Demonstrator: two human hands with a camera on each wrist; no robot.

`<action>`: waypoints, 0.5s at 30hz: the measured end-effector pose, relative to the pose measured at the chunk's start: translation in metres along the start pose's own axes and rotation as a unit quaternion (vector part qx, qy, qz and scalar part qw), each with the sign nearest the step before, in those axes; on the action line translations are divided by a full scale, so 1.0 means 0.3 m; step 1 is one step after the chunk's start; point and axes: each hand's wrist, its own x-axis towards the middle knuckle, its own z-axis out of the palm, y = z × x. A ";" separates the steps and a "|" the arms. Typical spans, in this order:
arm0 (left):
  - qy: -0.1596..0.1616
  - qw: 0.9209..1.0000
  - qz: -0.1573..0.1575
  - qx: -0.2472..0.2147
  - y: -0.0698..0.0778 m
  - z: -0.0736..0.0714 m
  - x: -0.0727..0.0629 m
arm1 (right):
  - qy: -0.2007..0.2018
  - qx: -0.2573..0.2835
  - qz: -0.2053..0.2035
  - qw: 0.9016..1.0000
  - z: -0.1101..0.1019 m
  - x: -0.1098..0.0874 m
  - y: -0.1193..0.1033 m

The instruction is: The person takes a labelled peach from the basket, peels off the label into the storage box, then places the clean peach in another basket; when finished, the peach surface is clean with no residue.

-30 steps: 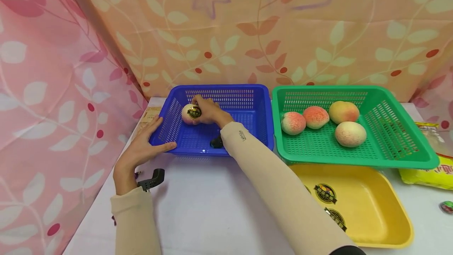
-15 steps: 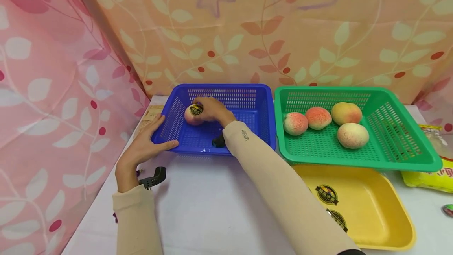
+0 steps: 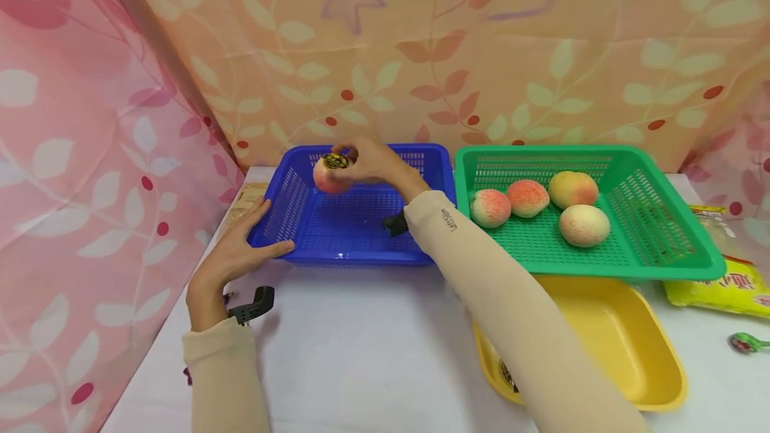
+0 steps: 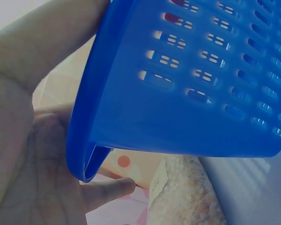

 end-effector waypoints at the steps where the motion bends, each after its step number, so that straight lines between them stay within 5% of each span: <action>1: 0.000 1.000 -0.002 -0.001 -0.001 -0.001 0.002 | 0.002 0.013 -0.008 1.000 -0.022 -0.011 -0.003; 10: -0.009 1.000 -0.009 0.000 -0.025 -0.023 0.016 | 0.024 0.055 -0.073 0.996 -0.189 -0.151 -0.053; 15: -0.011 1.000 -0.007 -0.002 -0.033 -0.032 0.022 | 0.011 0.025 -0.099 0.995 -0.227 -0.261 -0.093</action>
